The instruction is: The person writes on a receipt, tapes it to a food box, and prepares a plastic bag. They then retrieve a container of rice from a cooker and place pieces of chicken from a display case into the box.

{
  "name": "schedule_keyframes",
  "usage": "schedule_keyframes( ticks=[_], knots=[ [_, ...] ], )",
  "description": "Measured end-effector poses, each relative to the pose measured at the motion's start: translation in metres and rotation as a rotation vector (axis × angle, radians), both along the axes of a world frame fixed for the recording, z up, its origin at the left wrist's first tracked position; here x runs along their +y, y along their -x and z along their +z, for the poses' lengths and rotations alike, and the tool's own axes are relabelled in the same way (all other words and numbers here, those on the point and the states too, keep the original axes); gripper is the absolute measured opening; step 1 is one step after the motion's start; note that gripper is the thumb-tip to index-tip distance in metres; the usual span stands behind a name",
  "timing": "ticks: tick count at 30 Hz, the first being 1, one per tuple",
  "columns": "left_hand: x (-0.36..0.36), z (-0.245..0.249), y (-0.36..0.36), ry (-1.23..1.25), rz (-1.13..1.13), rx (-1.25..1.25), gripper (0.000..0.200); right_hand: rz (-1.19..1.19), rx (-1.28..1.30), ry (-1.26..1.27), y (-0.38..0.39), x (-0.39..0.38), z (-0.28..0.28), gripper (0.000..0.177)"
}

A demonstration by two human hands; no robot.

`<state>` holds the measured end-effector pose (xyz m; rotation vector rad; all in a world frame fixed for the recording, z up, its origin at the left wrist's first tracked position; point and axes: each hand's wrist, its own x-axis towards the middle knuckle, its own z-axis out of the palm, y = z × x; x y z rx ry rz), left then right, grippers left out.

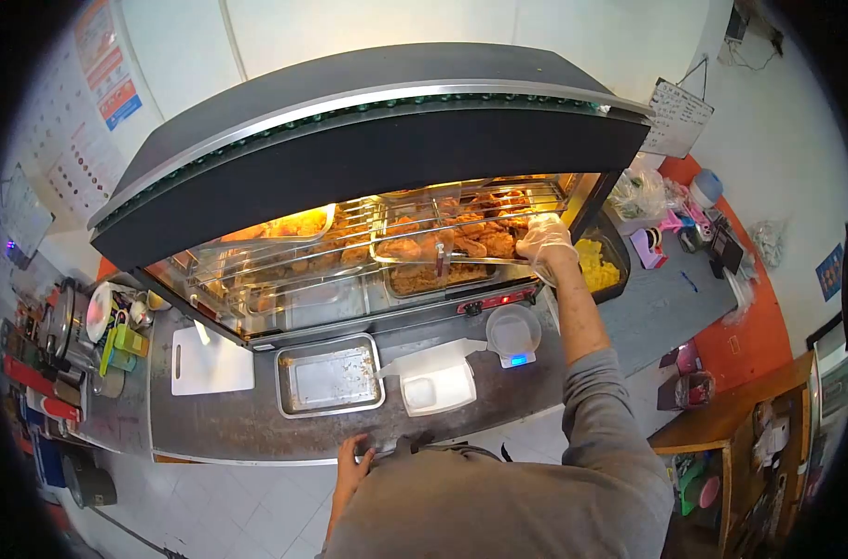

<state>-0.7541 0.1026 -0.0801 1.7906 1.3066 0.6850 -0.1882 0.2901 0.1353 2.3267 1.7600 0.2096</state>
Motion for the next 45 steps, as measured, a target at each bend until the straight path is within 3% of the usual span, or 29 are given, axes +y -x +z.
schedule_keyframes(
  ticks=[2, 8, 10, 12, 14, 18, 20, 23, 24, 26, 27, 30, 31, 33, 34, 36, 38, 40, 41, 42, 44, 45],
  knots=[
    [0.001, 0.006, -0.003, 0.031, 0.012, -0.009, 0.038, -0.19, 0.18, -0.056, 0.026, -0.013, 0.022, 0.057],
    [0.01, 0.016, -0.007, 0.02, -0.025, 0.002, 0.038, -0.284, 0.214, -0.007, 0.04, -0.01, 0.016, 0.052],
    [0.01, 0.016, -0.007, 0.016, -0.025, 0.004, 0.038, -0.079, -0.012, -0.359, 0.039, -0.008, -0.007, 0.043],
    [0.011, 0.016, -0.007, -0.009, -0.019, 0.007, 0.039, -0.059, 0.013, -0.337, 0.047, -0.007, 0.005, 0.035],
    [0.011, 0.014, -0.007, 0.015, -0.019, 0.011, 0.039, -0.095, 0.196, -0.204, 0.066, -0.009, 0.021, 0.041],
    [0.015, 0.006, -0.007, 0.037, -0.06, -0.011, 0.039, -0.253, 0.225, -0.059, 0.059, 0.014, 0.008, 0.057],
    [0.018, 0.004, -0.007, 0.033, -0.056, -0.016, 0.039, -0.247, 0.191, -0.053, 0.057, 0.016, 0.01, 0.057],
    [0.019, 0.002, -0.003, 0.017, -0.042, -0.028, 0.039, -0.054, 0.145, 0.02, 0.062, 0.008, 0.029, 0.051],
    [0.02, 0.002, -0.002, 0.003, -0.031, -0.04, 0.038, -0.051, 0.142, 0.017, 0.048, 0.009, 0.01, 0.051],
    [0.02, -0.01, 0.004, -0.023, -0.014, -0.049, 0.038, 0.028, 0.139, -0.276, 0.007, 0.021, -0.045, 0.054],
    [0.018, -0.014, 0.005, -0.039, -0.003, -0.05, 0.038, -0.1, 0.421, -0.338, 0.033, -0.005, 0.0, 0.056],
    [0.013, -0.013, 0.006, 0.058, 0.006, -0.084, 0.037, -0.256, 0.931, -0.543, 0.043, -0.023, 0.02, 0.052],
    [0.012, -0.01, 0.006, 0.065, 0.005, -0.084, 0.037, -0.261, 0.929, -0.537, 0.033, -0.02, 0.003, 0.052],
    [0.018, -0.005, 0.003, 0.036, -0.029, -0.044, 0.038, -0.152, 0.854, -1.036, 0.016, -0.006, -0.025, 0.047],
    [0.02, -0.005, 0.002, 0.035, -0.031, -0.044, 0.038, -0.153, 0.854, -1.037, 0.014, -0.003, -0.027, 0.047],
    [0.022, -0.005, 0.001, 0.029, -0.029, -0.058, 0.037, -0.152, 1.369, -1.022, 0.011, 0.0, -0.031, 0.043],
    [0.025, -0.007, 0.001, 0.019, -0.051, -0.046, 0.037, -0.255, 1.459, -0.88, -0.002, 0.006, -0.045, 0.038],
    [0.028, -0.009, 0.002, 0.005, -0.069, -0.037, 0.037, -0.318, 1.862, -0.689, 0.017, 0.001, -0.027, 0.028],
    [0.028, -0.012, 0.003, 0.01, -0.068, -0.037, 0.037, -0.342, 2.118, -0.689, 0.025, -0.001, -0.02, 0.027],
    [0.028, -0.013, 0.004, 0.017, -0.067, -0.036, 0.037, -0.341, 2.119, -0.688, 0.028, -0.002, -0.018, 0.027],
    [0.027, -0.014, 0.004, 0.007, -0.065, -0.036, 0.037, -0.644, 2.547, -0.767, 0.034, -0.001, -0.014, 0.023],
    [0.026, -0.013, 0.004, -0.002, -0.063, -0.036, 0.037, -0.653, 2.595, -0.824, 0.038, -0.005, -0.01, 0.023]
  ],
)
